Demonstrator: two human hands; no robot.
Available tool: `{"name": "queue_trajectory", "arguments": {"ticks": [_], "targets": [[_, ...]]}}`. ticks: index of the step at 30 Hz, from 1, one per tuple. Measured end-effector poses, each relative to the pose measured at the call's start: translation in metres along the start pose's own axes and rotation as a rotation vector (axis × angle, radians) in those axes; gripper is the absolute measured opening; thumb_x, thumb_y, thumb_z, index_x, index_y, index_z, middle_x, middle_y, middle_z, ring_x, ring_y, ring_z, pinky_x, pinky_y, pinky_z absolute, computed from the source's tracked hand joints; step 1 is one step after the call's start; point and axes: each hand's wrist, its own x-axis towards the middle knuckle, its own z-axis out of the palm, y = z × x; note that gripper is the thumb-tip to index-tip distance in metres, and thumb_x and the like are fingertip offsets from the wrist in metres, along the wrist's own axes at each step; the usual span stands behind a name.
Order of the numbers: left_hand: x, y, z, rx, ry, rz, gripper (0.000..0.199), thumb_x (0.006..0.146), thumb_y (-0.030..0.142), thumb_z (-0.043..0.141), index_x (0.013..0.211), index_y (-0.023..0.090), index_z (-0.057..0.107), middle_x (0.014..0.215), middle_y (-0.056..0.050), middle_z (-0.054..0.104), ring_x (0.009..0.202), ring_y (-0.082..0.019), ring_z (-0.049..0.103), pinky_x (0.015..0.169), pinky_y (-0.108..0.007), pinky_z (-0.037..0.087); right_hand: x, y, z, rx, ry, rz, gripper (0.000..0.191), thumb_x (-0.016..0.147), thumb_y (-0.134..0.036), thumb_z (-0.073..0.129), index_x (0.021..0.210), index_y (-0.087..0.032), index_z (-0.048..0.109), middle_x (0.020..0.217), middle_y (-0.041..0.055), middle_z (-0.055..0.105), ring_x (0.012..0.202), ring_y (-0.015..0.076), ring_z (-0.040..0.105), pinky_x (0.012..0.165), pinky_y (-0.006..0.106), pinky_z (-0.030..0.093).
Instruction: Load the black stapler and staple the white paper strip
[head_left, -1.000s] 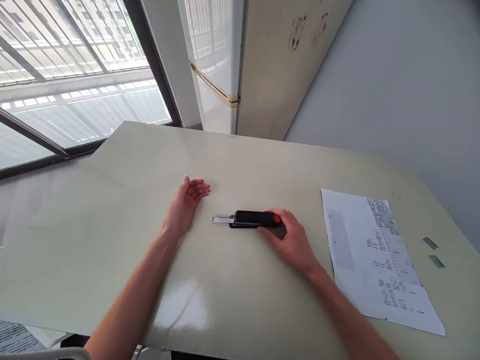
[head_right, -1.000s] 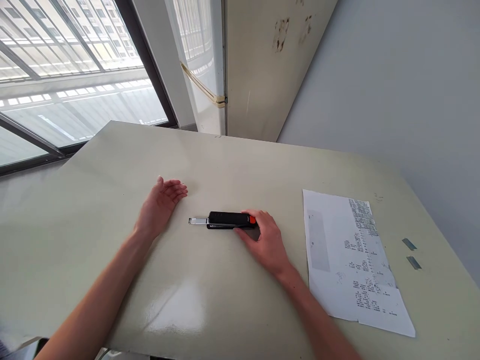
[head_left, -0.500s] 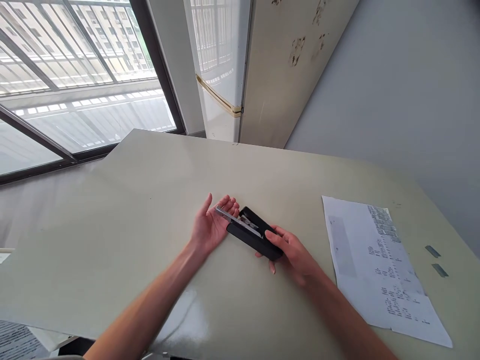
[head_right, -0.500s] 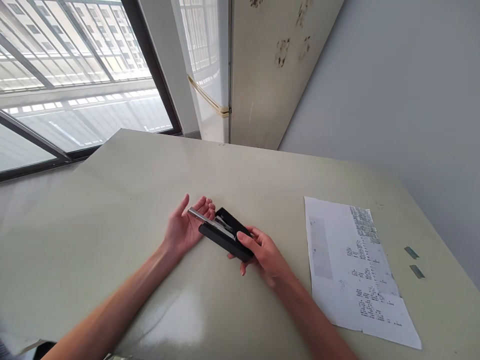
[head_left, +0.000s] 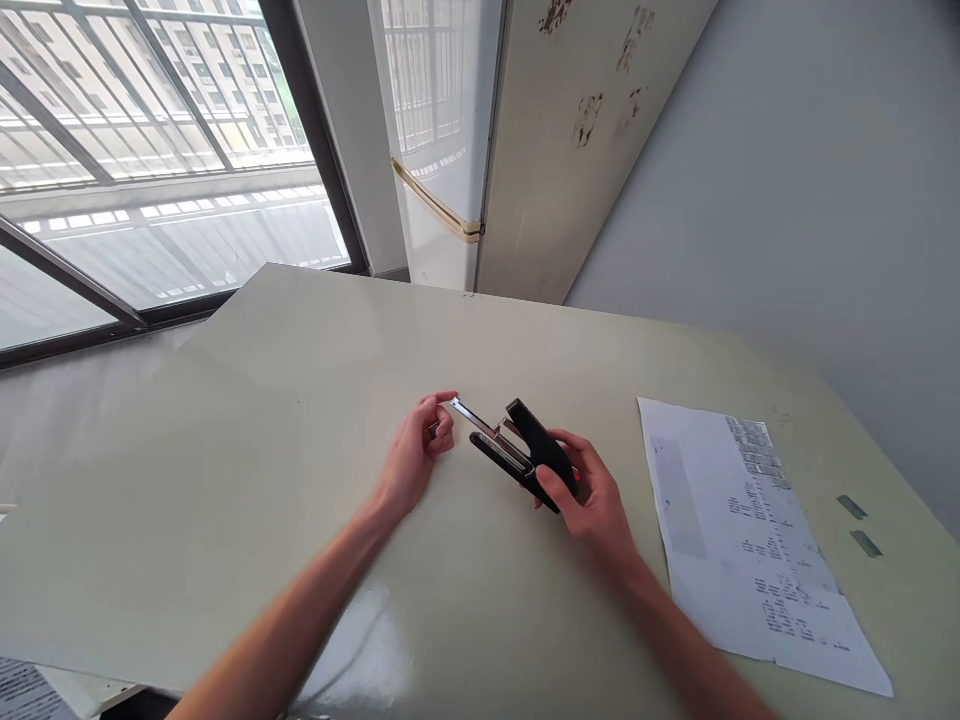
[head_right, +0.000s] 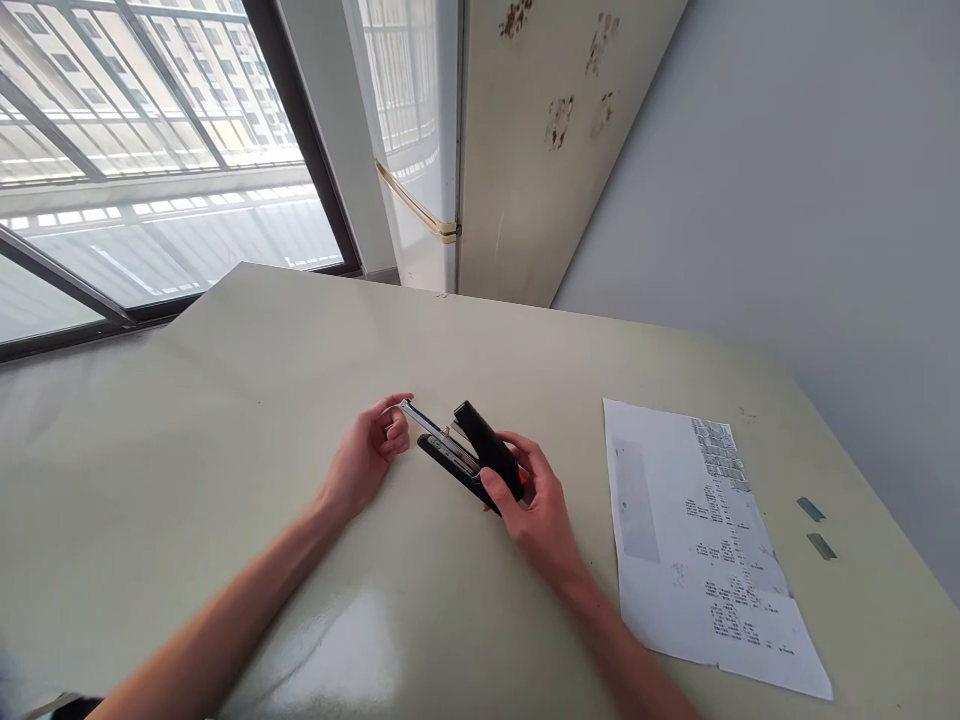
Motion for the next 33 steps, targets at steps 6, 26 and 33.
{"name": "queue_trajectory", "arguments": {"ticks": [6, 26, 33], "targets": [[-0.014, -0.007, 0.006, 0.61, -0.005, 0.286, 0.033, 0.091, 0.028, 0.065, 0.122, 0.024, 0.075, 0.074, 0.003, 0.051, 0.065, -0.016, 0.044, 0.063, -0.029, 0.036, 0.0, 0.008, 0.003, -0.194, 0.147, -0.078, 0.043, 0.095, -0.051, 0.071, 0.13, -0.027, 0.063, 0.117, 0.0097, 0.074, 0.103, 0.0276, 0.071, 0.079, 0.038, 0.06], [0.005, -0.002, -0.009, -0.504, -0.05, -0.246, 0.019, 0.088, 0.024, 0.067, 0.101, 0.012, 0.073, 0.078, -0.003, 0.06, 0.066, -0.01, 0.057, 0.062, -0.021, 0.052, 0.057, 0.023, 0.006, -0.644, 0.112, -0.402, 0.035, 0.101, -0.045, 0.059, 0.126, -0.021, 0.064, 0.12, 0.013, 0.075, 0.108, 0.03, 0.069, 0.098, 0.048, 0.055], [0.005, 0.002, -0.011, -0.634, -0.008, -0.268, 0.029, 0.1, 0.032, 0.057, 0.11, 0.009, 0.071, 0.111, -0.018, 0.075, 0.101, -0.022, 0.075, 0.084, -0.028, 0.063, 0.158, 0.003, 0.039, -0.698, 0.061, -0.473, 0.033, 0.101, -0.035, 0.058, 0.128, -0.018, 0.063, 0.126, 0.0155, 0.073, 0.117, 0.031, 0.066, 0.105, 0.05, 0.052]]}}
